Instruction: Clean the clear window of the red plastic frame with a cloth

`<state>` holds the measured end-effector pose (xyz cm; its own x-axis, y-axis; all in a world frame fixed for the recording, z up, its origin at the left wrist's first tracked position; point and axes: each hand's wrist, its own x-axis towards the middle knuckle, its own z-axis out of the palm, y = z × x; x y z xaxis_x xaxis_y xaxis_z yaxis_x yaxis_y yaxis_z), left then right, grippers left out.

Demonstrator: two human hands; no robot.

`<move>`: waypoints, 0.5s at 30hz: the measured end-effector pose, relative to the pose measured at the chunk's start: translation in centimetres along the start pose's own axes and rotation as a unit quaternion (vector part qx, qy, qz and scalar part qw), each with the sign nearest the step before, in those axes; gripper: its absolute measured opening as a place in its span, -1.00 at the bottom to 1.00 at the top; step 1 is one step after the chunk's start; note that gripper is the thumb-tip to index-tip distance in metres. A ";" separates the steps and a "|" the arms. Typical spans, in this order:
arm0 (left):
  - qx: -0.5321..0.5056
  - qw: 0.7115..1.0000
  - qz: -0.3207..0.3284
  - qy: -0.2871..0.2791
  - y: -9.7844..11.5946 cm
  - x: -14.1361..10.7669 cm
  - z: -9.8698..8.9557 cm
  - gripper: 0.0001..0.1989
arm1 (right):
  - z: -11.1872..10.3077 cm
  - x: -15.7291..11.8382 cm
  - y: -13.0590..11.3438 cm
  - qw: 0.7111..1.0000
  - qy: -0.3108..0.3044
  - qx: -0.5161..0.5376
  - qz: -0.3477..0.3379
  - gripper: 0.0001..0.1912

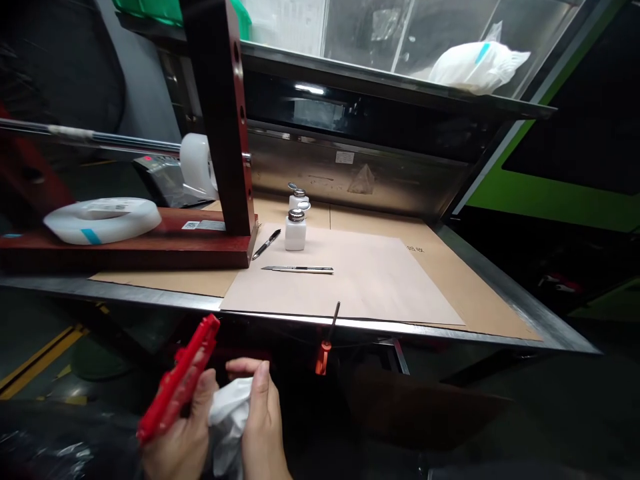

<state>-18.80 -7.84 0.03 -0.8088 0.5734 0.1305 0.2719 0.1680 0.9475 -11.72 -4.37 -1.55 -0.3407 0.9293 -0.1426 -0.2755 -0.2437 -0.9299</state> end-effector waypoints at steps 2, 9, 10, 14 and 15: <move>0.041 0.998 -0.037 -0.022 0.2 1.2 -0.8 -0.57 | -1.1 -0.1 0.0 0.993 -0.019 -0.110 -0.035 -0.38; 0.008 0.996 -0.052 -0.068 -1.0 0.9 -0.9 -0.50 | -3.5 -0.6 1.5 0.987 -0.140 -0.064 0.044 -0.32; 0.002 0.995 -0.059 -0.076 -1.3 0.4 -0.7 -0.50 | -4.0 -0.8 1.6 0.981 -0.176 -0.061 0.054 -0.30; -0.043 0.987 -0.090 -0.123 -2.0 -1.4 0.1 -0.54 | -6.7 -1.9 1.8 0.937 -0.297 -0.152 0.100 -0.40; -0.056 0.985 -0.098 -0.129 -2.1 -1.7 0.1 -0.56 | -7.5 -2.3 1.8 0.928 -0.309 -0.176 0.112 -0.41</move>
<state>-17.91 -9.06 -2.25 -0.6773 0.7255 -0.1223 0.0535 0.2143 0.9753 -4.67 -4.84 -5.46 -0.8344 0.5033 -0.2246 0.1375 -0.2046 -0.9692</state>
